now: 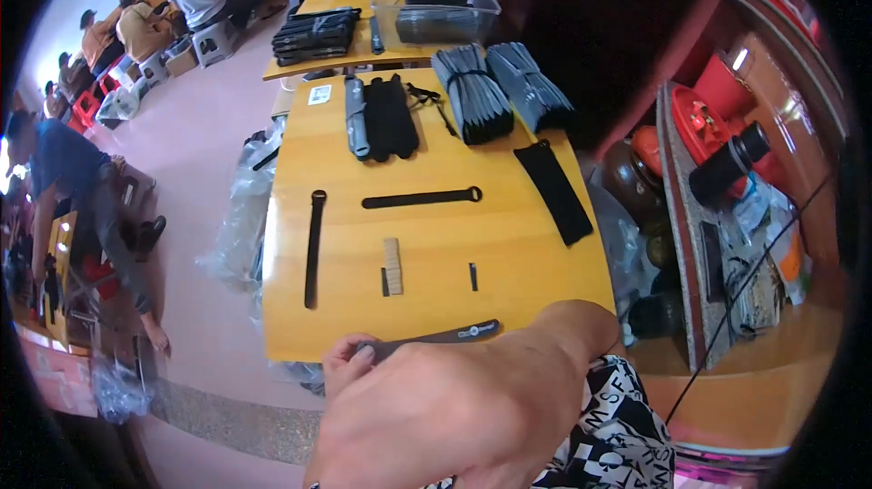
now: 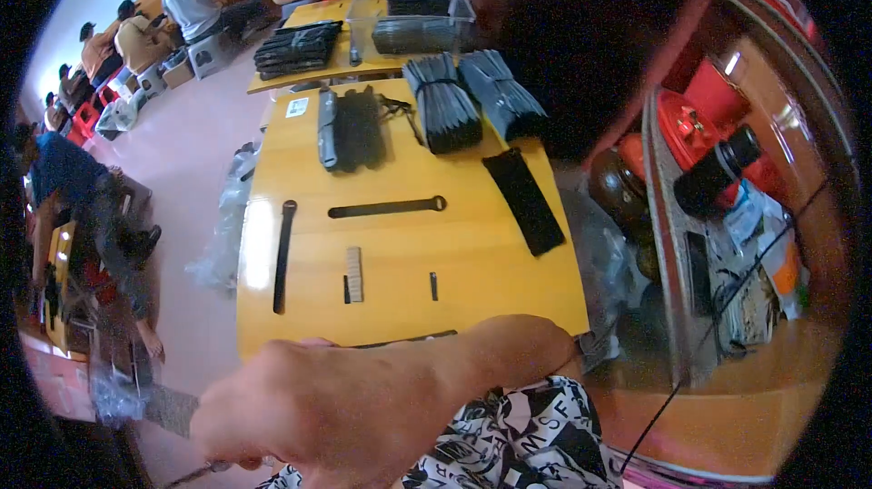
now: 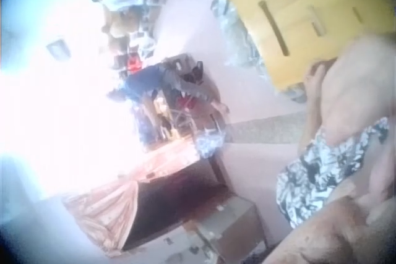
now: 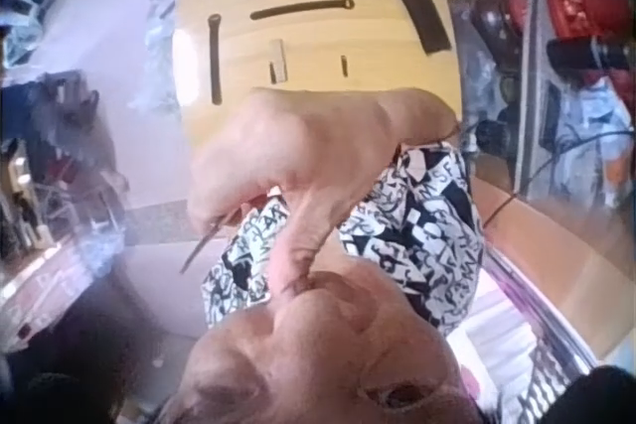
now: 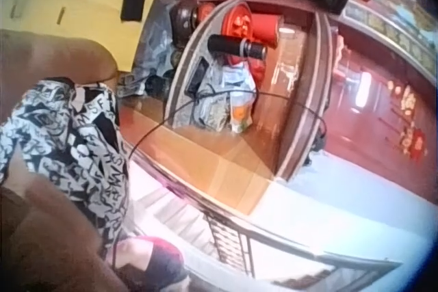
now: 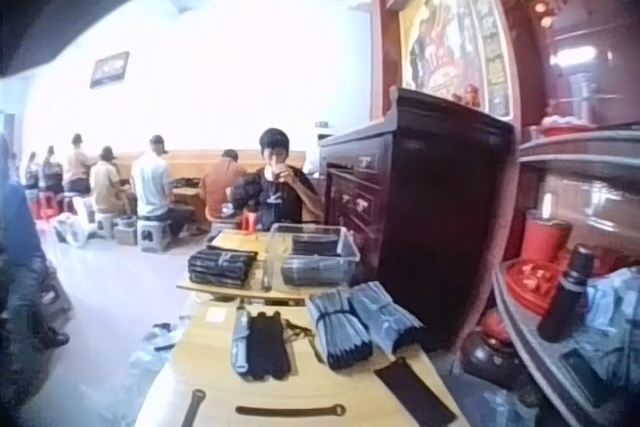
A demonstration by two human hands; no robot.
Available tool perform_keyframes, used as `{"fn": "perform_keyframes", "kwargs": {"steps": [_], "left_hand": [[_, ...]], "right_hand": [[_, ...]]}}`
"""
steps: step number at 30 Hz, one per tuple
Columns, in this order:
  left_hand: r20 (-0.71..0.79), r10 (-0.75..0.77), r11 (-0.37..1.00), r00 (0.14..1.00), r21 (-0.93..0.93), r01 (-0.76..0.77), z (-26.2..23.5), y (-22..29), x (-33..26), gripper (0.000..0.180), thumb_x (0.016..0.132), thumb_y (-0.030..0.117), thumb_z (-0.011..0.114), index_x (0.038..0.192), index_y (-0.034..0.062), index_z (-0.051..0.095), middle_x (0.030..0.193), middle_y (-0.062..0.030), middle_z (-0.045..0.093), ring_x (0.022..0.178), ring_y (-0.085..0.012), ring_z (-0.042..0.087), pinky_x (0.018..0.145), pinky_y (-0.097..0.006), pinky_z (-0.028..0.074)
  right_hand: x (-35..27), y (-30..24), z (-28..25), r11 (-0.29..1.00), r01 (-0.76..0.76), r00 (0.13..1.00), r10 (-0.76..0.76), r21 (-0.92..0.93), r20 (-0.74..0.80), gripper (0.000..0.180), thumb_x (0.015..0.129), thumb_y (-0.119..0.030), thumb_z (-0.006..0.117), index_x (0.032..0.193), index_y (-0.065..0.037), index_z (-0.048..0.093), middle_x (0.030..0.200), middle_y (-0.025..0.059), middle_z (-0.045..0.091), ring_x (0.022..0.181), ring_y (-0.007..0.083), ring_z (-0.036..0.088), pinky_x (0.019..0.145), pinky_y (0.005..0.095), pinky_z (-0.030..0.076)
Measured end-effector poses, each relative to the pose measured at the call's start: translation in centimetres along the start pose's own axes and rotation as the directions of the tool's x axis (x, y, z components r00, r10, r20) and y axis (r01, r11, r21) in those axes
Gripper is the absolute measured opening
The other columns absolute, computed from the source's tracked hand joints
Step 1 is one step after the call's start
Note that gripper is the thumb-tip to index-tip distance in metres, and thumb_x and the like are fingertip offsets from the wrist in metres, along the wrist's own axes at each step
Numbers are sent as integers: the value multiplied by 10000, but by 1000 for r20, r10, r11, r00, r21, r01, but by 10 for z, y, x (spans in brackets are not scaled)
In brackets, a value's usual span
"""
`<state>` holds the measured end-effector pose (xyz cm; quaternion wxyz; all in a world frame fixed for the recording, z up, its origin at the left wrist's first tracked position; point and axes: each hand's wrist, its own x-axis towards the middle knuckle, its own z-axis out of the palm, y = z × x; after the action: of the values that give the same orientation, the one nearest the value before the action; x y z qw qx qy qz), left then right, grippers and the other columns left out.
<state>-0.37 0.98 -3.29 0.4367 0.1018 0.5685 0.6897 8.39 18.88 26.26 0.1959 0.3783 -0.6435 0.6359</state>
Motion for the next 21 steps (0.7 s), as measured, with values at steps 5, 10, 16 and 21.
{"fn": "perform_keyframes", "kwargs": {"steps": [5,10,16,21], "left_hand": [[152,183,964,971,-221,-147,30,18,-15,128,833,2,555,950,-49,566,979,-189,610,572,-195,596,508,-293,504],[3,131,938,991,-325,-123,59,18,-38,224,849,86,566,1048,-10,525,998,-218,601,644,-227,617,539,-315,520],[53,-60,820,997,-566,79,75,22,-27,206,945,203,497,1049,30,541,821,-72,577,578,-141,518,550,-296,441],[57,-63,832,996,-548,84,88,18,-31,254,926,205,527,1092,14,545,759,-35,553,682,-134,571,654,-291,492]], "right_hand": [[-13,-6,23,985,-98,995,95,143,22,468,597,-349,827,741,0,550,624,48,536,549,182,546,454,281,405],[-40,-18,32,972,-188,976,201,-140,83,390,716,-301,746,891,-4,565,831,113,576,775,249,590,658,318,474],[-146,20,21,135,-636,598,709,-760,-374,464,691,-211,721,1067,-2,548,1032,153,572,951,323,577,786,377,485],[-204,47,19,26,-656,530,727,-754,-436,323,697,-129,696,973,-15,571,936,137,590,875,320,580,722,390,484]]}}
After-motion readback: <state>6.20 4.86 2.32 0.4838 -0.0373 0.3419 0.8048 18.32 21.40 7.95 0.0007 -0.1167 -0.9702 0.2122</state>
